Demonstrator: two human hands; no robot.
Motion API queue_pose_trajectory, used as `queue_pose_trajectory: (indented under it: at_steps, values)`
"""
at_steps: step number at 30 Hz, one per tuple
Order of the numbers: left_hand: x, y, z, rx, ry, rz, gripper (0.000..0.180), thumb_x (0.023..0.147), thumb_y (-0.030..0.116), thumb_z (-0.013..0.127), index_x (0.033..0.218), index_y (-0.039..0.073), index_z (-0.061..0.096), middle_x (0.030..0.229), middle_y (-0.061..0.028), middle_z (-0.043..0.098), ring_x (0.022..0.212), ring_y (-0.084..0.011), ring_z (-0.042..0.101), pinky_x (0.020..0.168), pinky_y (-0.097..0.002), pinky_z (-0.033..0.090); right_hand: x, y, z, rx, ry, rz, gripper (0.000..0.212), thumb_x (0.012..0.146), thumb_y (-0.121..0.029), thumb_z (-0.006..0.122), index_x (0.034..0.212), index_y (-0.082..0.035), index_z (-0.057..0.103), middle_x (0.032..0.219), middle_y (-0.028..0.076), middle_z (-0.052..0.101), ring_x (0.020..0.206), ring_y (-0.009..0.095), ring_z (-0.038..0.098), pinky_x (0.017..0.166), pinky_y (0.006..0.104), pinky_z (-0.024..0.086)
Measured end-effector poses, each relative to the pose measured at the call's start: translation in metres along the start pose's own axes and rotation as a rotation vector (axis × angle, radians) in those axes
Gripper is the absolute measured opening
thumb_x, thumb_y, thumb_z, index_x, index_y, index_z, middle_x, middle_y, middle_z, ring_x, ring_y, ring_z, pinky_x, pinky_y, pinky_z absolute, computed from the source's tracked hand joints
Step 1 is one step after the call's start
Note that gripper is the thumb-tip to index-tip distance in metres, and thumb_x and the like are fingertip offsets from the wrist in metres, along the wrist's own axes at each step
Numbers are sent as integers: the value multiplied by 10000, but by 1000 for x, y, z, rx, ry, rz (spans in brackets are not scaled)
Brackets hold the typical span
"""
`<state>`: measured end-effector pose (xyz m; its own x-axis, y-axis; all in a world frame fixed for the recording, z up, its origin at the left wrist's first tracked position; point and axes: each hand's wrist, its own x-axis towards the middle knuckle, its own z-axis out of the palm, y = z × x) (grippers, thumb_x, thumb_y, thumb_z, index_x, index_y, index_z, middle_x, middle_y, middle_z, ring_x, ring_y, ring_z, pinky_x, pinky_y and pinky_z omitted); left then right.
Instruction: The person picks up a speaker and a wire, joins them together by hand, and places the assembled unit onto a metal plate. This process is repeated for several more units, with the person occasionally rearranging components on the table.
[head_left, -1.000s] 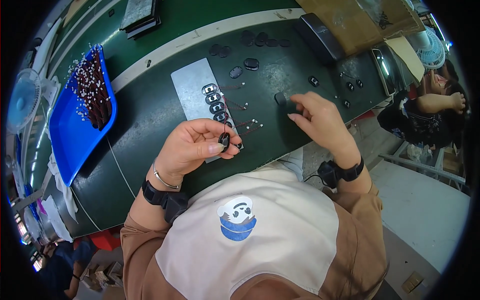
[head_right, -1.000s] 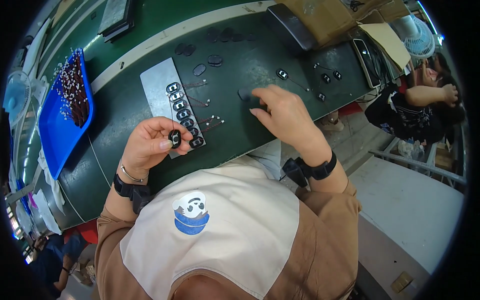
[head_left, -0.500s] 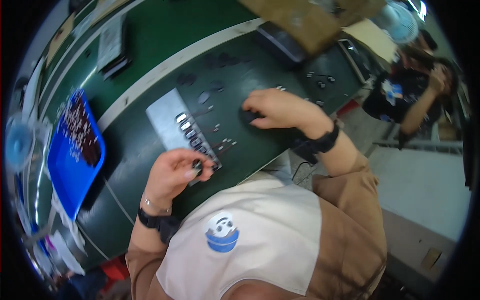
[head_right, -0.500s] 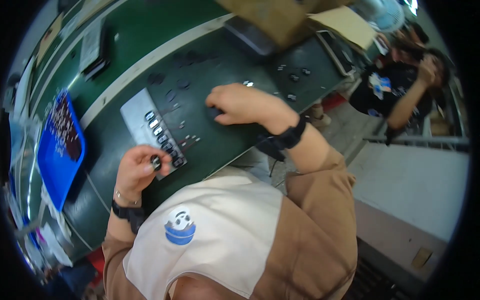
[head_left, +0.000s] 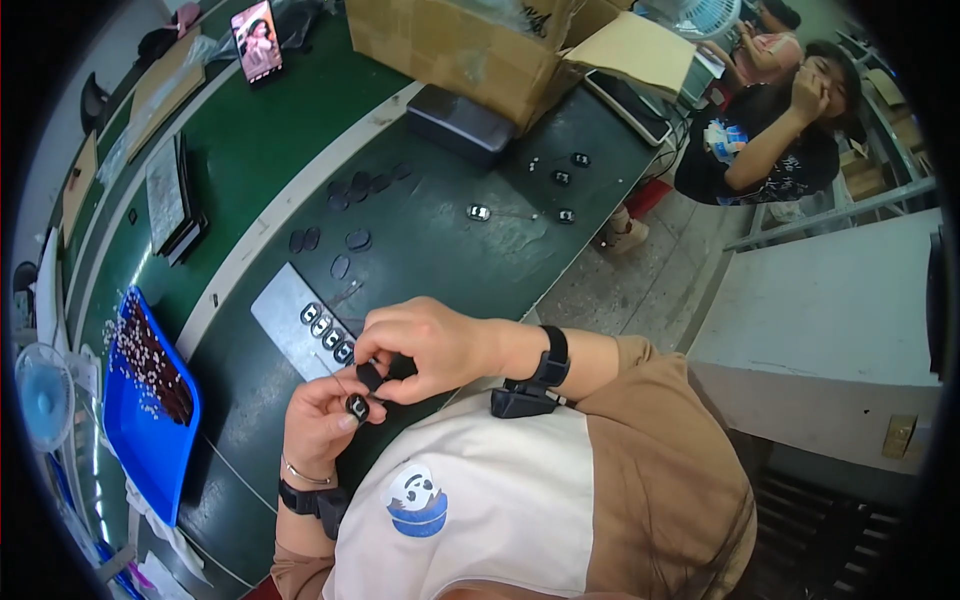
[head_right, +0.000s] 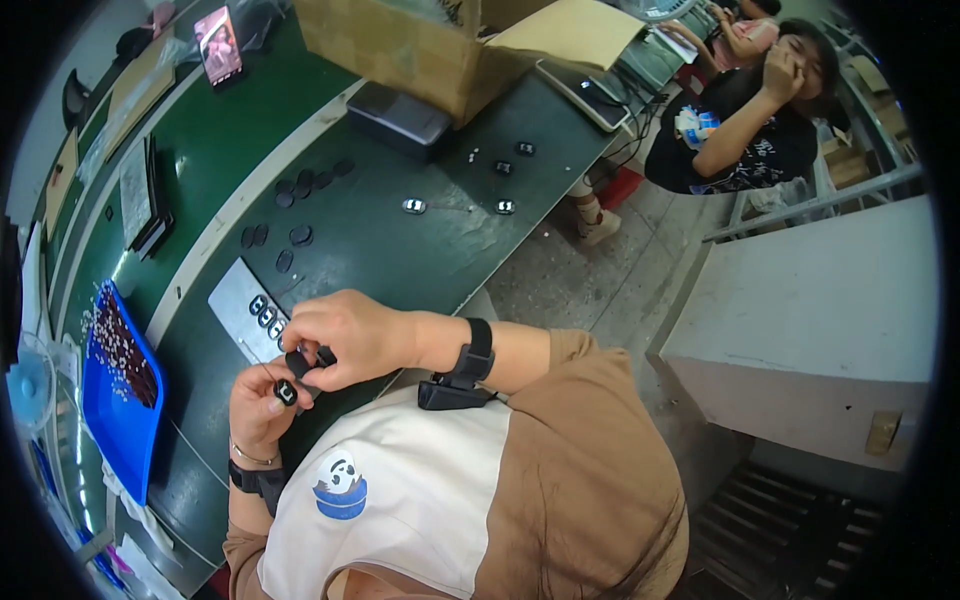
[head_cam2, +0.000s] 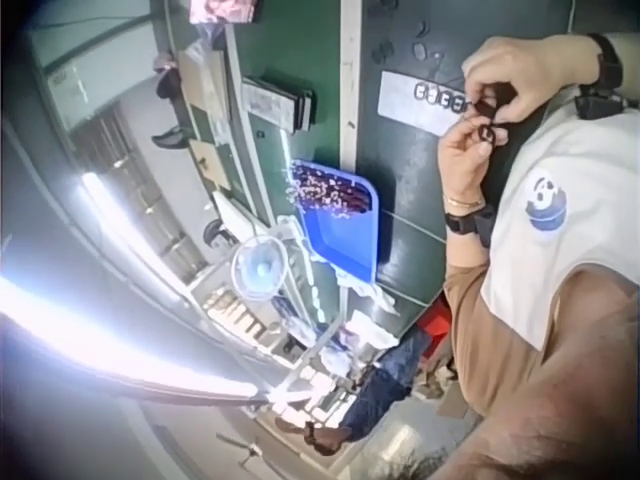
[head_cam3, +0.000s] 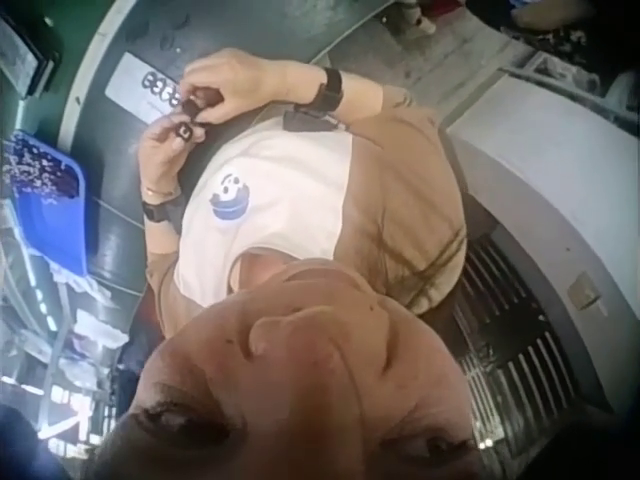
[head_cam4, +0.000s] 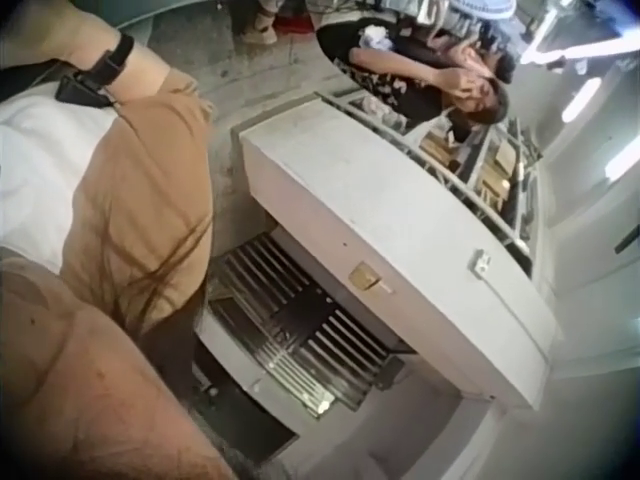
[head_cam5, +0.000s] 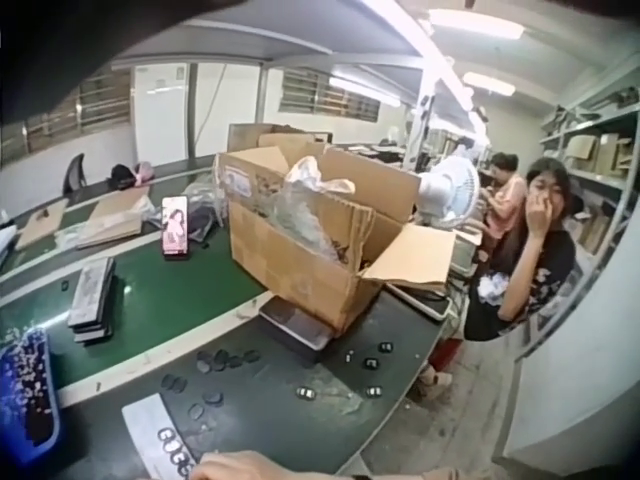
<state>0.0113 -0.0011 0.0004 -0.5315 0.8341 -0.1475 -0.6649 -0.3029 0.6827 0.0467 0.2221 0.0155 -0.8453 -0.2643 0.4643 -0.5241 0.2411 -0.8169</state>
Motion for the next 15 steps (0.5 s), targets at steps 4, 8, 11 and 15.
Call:
queue_pose_trajectory:
  at_steps: [4,8,11,15]
  values:
    - [-1,1,5,63,60,22,320,743,78,714,1003,-71,601,969,-201,603,784,-261,662,719,-341,557,0,-3,4,27,17,2,260,642,-80,717,860,-39,580,739,53,560,605,179,594,532,273,473]
    - [-3,1,4,96,99,29,324,736,95,720,996,-62,608,983,-199,596,757,-253,654,714,-336,549,2,-2,3,-22,41,-50,272,644,-84,724,879,-39,595,751,53,572,613,181,594,538,276,475]
    - [-6,6,2,97,35,46,317,753,52,691,1031,-76,607,1115,-208,562,860,-243,624,797,-355,503,8,-4,6,-121,43,-124,298,650,-85,735,920,-33,623,785,61,589,649,189,597,561,291,480]
    - [6,5,0,76,-60,10,362,779,81,672,1092,-75,577,1131,-193,557,875,-226,613,802,-342,501,3,-8,0,-133,-3,-41,333,647,-62,747,958,-14,638,828,89,594,706,195,595,602,302,487]
